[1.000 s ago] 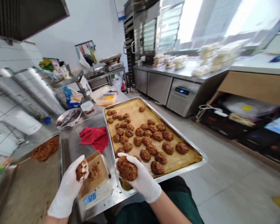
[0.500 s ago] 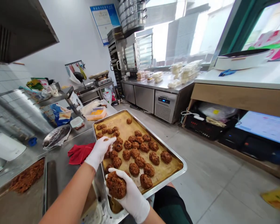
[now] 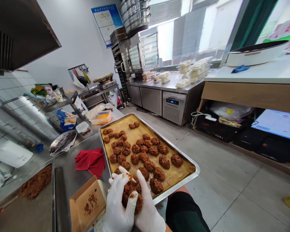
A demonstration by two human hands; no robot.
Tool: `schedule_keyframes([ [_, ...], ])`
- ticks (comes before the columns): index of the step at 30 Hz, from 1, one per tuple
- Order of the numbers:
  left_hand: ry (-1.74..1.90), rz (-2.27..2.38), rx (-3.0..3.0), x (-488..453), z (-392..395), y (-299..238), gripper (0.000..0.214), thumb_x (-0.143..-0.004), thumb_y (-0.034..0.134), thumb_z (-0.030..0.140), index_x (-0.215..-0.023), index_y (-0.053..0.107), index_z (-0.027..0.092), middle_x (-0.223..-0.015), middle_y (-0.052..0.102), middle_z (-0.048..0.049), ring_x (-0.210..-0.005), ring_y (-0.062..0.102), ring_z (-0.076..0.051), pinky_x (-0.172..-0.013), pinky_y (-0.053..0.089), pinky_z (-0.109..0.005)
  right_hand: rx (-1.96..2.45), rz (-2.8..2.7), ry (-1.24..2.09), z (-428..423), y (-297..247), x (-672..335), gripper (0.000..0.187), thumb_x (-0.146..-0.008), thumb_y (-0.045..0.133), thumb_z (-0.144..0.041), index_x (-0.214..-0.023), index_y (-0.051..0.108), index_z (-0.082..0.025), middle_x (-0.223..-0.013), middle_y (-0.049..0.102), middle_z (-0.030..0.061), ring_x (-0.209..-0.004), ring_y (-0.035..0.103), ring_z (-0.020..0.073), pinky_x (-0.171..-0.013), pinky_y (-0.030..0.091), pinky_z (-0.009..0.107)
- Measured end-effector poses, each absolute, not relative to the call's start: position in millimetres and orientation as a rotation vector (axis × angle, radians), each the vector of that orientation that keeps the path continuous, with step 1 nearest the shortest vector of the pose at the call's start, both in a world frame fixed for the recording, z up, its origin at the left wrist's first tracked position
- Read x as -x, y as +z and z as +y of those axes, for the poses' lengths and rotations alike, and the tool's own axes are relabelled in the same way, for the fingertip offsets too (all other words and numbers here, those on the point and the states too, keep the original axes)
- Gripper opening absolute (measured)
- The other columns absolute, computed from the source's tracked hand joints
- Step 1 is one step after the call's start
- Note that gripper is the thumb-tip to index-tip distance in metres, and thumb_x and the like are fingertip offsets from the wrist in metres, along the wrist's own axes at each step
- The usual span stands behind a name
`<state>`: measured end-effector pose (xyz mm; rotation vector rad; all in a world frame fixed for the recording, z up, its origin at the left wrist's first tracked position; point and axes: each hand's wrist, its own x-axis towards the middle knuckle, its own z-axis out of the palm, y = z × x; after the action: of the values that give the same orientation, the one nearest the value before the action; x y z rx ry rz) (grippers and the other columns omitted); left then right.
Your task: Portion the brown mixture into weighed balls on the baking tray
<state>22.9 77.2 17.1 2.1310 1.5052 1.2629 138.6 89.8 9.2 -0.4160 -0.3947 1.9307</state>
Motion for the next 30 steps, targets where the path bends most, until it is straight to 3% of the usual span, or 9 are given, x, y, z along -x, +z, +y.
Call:
schedule_keyframes([
  [4,1.442,1.847,-2.179,-17,55,-1,0.036,-0.090,0.059,0.030,-0.126,0.053,0.025,-0.120,0.064,-0.0147,-0.114,0.061,-0.032,-0.097,0.049,-0.050,0.574,-0.169,2.000,73,8,-118,0.035,-0.084,0.070,-0.044,-0.114,0.072,-0.026,-0.119,0.074,0.0025,-0.123,0.059,0.0236,-0.109,0.045,0.039],
  [7,1.356,1.878,-2.277,-7,44,3,0.041,-0.089,0.062,0.032,-0.128,0.052,0.024,-0.121,0.064,-0.0156,-0.114,0.060,-0.033,-0.097,0.048,-0.049,0.641,-0.246,1.992,63,8,-104,0.029,-0.086,0.068,-0.042,-0.106,0.074,-0.022,-0.113,0.075,0.0048,-0.118,0.061,0.0250,-0.107,0.047,0.040],
  [11,1.391,1.848,-2.255,7,33,9,0.009,-0.094,0.052,0.022,-0.100,0.059,0.023,-0.092,0.065,-0.0091,-0.088,0.064,-0.023,-0.078,0.051,-0.037,0.710,-0.370,1.909,50,0,-87,0.023,-0.078,0.076,-0.038,-0.094,0.076,-0.022,-0.103,0.075,0.0048,-0.115,0.061,0.0258,-0.107,0.045,0.039],
  [17,1.503,1.863,-2.302,29,26,14,0.015,-0.094,0.049,0.014,-0.083,0.057,0.021,-0.072,0.059,-0.0011,-0.066,0.058,-0.015,-0.063,0.047,-0.027,0.554,-0.360,2.124,39,4,-78,0.023,-0.087,0.066,-0.031,-0.106,0.074,-0.021,-0.106,0.075,0.0060,-0.107,0.064,0.0248,-0.099,0.049,0.039],
  [19,1.564,1.821,-2.289,35,23,17,0.014,-0.093,0.048,0.015,-0.084,0.057,0.021,-0.078,0.061,-0.0030,-0.073,0.062,-0.016,-0.068,0.050,-0.027,0.502,-0.370,2.210,40,10,-82,0.021,-0.090,0.063,-0.028,-0.105,0.074,-0.020,-0.104,0.075,0.0055,-0.101,0.066,0.0220,-0.096,0.050,0.036],
  [21,1.567,1.829,-2.256,39,18,20,0.011,-0.092,0.050,0.020,-0.096,0.060,0.020,-0.099,0.066,-0.0086,-0.095,0.065,-0.021,-0.084,0.054,-0.033,0.490,-0.427,2.223,43,15,-86,0.018,-0.089,0.064,-0.026,-0.102,0.074,-0.019,-0.100,0.075,0.0050,-0.095,0.068,0.0206,-0.093,0.051,0.035],
  [25,1.400,1.925,-2.053,36,12,26,0.044,-0.092,0.052,0.025,-0.135,0.049,0.017,-0.136,0.057,-0.0159,-0.128,0.055,-0.028,-0.105,0.048,-0.043,0.692,-0.641,1.953,49,16,-89,0.034,-0.081,0.074,-0.026,-0.115,0.068,-0.022,-0.108,0.074,0.0057,-0.097,0.067,0.0245,-0.094,0.051,0.041],
  [27,1.325,1.974,-1.982,30,14,26,0.042,-0.095,0.049,0.025,-0.136,0.049,0.018,-0.134,0.059,-0.0148,-0.125,0.057,-0.026,-0.102,0.050,-0.041,0.806,-0.746,1.803,50,15,-87,0.041,-0.077,0.079,-0.026,-0.116,0.067,-0.024,-0.112,0.073,0.0061,-0.103,0.065,0.0265,-0.097,0.049,0.043],
  [30,1.314,2.078,-1.986,22,24,23,0.025,-0.097,0.047,0.024,-0.117,0.062,0.020,-0.117,0.067,-0.0116,-0.112,0.064,-0.024,-0.095,0.053,-0.038,0.817,-0.780,1.745,49,15,-85,0.042,-0.073,0.081,-0.027,-0.113,0.069,-0.024,-0.114,0.072,0.0063,-0.107,0.063,0.0273,-0.098,0.047,0.041],
])
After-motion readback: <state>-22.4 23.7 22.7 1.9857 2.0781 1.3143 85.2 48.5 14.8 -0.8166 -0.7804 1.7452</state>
